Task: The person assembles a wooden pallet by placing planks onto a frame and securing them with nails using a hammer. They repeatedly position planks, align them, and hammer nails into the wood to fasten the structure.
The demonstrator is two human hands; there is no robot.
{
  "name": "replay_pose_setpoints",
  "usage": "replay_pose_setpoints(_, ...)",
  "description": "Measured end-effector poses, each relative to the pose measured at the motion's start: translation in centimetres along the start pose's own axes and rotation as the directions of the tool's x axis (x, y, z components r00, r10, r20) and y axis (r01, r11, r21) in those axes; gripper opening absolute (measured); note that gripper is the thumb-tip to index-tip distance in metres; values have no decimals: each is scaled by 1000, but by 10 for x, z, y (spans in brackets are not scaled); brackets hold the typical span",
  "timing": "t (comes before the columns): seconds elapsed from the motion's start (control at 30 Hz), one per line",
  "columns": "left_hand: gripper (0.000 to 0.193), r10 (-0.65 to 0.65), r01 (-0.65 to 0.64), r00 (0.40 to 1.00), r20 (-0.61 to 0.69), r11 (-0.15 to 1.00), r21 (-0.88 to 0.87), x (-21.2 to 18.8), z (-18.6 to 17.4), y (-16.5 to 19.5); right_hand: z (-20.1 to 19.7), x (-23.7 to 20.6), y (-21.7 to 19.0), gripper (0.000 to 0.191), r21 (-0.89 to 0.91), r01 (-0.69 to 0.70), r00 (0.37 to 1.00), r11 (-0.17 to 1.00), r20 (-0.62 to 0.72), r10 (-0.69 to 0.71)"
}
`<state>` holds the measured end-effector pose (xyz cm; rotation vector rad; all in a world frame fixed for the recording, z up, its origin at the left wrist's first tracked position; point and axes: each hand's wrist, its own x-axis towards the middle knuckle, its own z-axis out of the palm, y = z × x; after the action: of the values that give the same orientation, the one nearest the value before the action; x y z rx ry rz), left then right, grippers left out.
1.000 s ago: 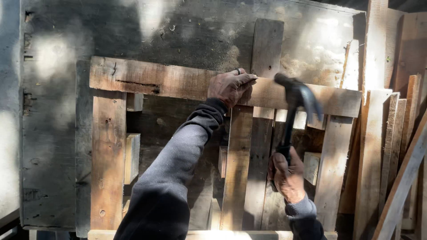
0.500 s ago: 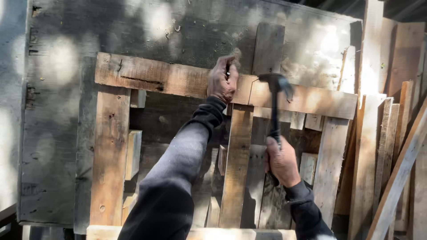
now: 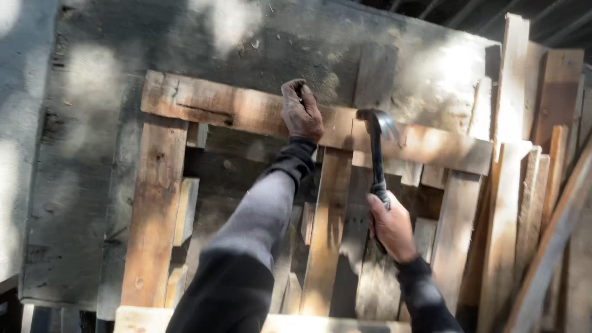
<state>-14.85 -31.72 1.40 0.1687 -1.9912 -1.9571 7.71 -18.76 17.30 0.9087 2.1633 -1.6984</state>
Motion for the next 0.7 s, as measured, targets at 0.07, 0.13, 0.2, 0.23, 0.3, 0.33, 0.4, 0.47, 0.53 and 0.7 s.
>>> replay_pose_setpoints(0.07,21,97,-94,994,-49,993,74,-2,0,5,-21,-7,31,26,-74,-263,949,962,-197,244)
replay_pose_setpoints(0.13,24,296,-263,950,-94,927,268,-4,-3,7,-65,-13,55,39,328,43,998,944,-48,-29)
replay_pose_setpoints(0.2,23,228,-215,973,-42,953,213,-8,-6,7,-122,-25,53,35,644,477,779,598,4,-626)
replay_pose_setpoints(0.23,23,242,-233,970,-35,956,177,-6,-5,5,-136,-26,44,33,710,517,670,478,12,-742)
replay_pose_setpoints(0.3,22,146,-142,989,-36,986,92,-5,-5,3,-141,-29,11,28,776,518,553,359,15,-833)
replay_pose_setpoints(0.33,21,79,-78,997,-20,995,56,-4,-5,2,-133,-30,-8,26,816,501,495,287,1,-869)
replay_pose_setpoints(0.4,19,52,-51,998,-22,997,51,-4,-3,3,-90,-22,-29,22,885,420,433,200,-2,-902)
replay_pose_setpoints(0.47,18,102,-100,993,-61,994,40,-4,0,7,-10,-6,-7,18,600,489,788,633,8,-616)
replay_pose_setpoints(0.53,17,185,-180,979,-90,982,58,-6,2,11,16,9,25,14,430,9,991,903,114,-64)
replay_pose_setpoints(0.7,16,80,-80,994,-68,997,4,-9,1,8,-128,9,76,12,693,484,769,534,-47,-637)
